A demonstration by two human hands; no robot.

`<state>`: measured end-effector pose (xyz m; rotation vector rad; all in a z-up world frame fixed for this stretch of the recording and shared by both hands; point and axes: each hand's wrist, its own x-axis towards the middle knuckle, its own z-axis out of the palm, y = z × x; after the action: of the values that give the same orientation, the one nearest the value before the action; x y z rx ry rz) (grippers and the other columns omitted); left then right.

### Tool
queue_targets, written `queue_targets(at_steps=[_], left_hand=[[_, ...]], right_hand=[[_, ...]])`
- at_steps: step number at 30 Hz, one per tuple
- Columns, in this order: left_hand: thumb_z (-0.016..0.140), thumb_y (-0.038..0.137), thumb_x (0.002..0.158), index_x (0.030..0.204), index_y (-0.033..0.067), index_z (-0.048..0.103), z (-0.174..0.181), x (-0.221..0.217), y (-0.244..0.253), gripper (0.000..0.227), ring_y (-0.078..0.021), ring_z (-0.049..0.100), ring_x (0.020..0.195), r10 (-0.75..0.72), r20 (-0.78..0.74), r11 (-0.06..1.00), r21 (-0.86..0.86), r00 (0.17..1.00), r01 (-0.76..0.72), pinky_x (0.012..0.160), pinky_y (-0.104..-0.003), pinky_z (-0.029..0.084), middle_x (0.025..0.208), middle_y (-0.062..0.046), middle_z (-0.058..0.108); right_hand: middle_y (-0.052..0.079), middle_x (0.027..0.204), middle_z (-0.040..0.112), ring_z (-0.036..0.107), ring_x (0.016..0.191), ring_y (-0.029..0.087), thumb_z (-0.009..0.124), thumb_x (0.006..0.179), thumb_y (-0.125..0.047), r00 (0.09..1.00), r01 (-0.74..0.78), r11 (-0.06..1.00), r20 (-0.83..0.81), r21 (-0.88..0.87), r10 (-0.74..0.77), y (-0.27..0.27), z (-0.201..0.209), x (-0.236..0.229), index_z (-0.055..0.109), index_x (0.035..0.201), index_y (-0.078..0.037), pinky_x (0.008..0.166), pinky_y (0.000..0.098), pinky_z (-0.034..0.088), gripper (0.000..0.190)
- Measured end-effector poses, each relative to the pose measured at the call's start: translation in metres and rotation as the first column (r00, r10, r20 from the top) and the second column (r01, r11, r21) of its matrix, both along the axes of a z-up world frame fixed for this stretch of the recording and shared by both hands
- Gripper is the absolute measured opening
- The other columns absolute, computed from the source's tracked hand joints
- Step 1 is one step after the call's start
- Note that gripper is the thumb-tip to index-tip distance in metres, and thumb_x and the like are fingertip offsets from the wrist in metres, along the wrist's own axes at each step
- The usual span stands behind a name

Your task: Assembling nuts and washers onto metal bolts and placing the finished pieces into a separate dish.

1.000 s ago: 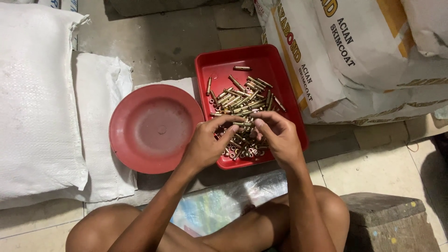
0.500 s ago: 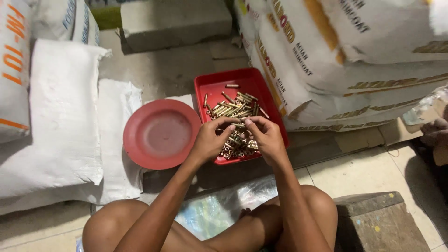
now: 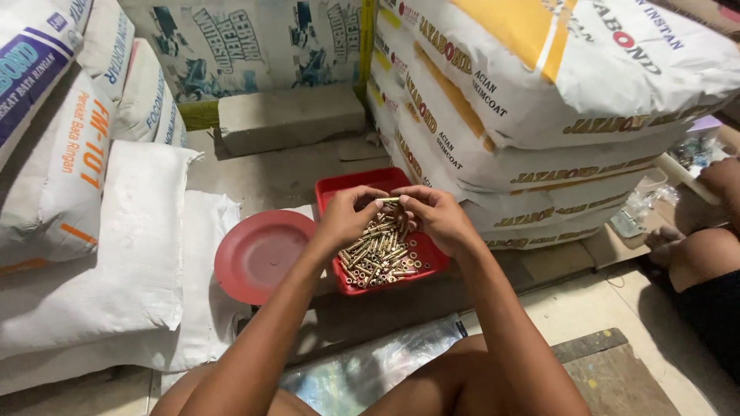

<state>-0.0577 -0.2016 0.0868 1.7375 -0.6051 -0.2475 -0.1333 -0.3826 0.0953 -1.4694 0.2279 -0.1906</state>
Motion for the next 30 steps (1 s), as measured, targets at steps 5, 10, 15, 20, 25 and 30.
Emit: queue_targets(at_steps=[5,10,15,20,25,30], left_hand=[[0.069,0.019,0.093,0.118,0.0130,0.077,0.015,0.007,0.008,0.027,-0.0177,0.077,0.080,0.041,0.033,0.989,0.141,0.999,-0.045,0.077,-0.032,0.058,0.090,-0.007,0.081],[0.065,0.017,0.096,0.122,0.0119,0.075,0.009,0.002,0.009,0.028,-0.0135,0.077,0.074,0.074,-0.065,0.991,0.116,0.995,-0.066,0.071,-0.025,0.059,0.090,-0.007,0.081],[0.066,0.016,0.096,0.121,0.0100,0.076,0.005,0.004,0.008,0.028,-0.0178,0.077,0.075,0.082,-0.105,0.996,0.048,0.991,-0.077,0.066,-0.028,0.059,0.092,-0.014,0.080],[0.066,0.012,0.095,0.124,0.0016,0.073,-0.017,0.017,0.001,0.032,-0.0181,0.071,0.076,0.076,-0.213,0.997,-0.005,0.974,-0.078,0.069,-0.029,0.059,0.094,-0.017,0.076],[0.066,0.017,0.095,0.123,0.0063,0.074,-0.053,0.025,-0.008,0.031,-0.0157,0.071,0.077,0.088,-0.237,0.996,0.027,0.968,-0.084,0.072,-0.029,0.059,0.091,-0.011,0.078],[0.069,0.029,0.093,0.120,0.0162,0.078,-0.031,0.002,0.002,0.031,-0.0293,0.075,0.106,0.063,-0.111,0.977,0.211,0.992,-0.039,0.093,-0.042,0.058,0.103,-0.011,0.080]], right_hand=[[0.009,0.097,0.071,0.066,0.077,0.011,0.070,0.092,-0.007,1.000,-0.008,1.000,0.010,0.009,0.007,0.007,0.017,-0.001,0.066,0.127,0.003,0.064,0.0203,0.055,0.036],[0.009,0.093,0.069,0.067,0.075,0.014,0.069,0.095,-0.011,1.000,0.030,0.995,-0.011,0.094,-0.029,0.015,0.020,0.000,0.070,0.116,0.004,0.063,0.0220,0.056,0.026],[0.006,0.087,0.067,0.069,0.071,0.014,0.074,0.095,-0.019,0.997,0.075,0.996,0.012,0.055,-0.075,0.011,0.014,0.002,0.071,0.104,0.001,0.061,0.0225,0.056,0.023],[0.015,0.088,0.072,0.071,0.069,0.020,0.073,0.094,-0.012,0.994,0.097,0.995,-0.040,-0.010,-0.098,0.002,-0.009,0.018,0.073,0.105,0.002,0.059,0.0242,0.055,0.018],[0.016,0.091,0.072,0.068,0.075,0.018,0.072,0.092,-0.005,0.992,0.125,0.991,0.034,-0.047,-0.123,0.010,-0.034,0.017,0.073,0.113,0.004,0.060,0.0209,0.053,0.023],[0.015,0.096,0.076,0.064,0.083,0.017,0.070,0.095,-0.007,0.981,0.193,0.973,-0.005,-0.129,-0.195,0.017,-0.044,-0.002,0.076,0.117,-0.002,0.067,0.0286,0.058,0.024]])
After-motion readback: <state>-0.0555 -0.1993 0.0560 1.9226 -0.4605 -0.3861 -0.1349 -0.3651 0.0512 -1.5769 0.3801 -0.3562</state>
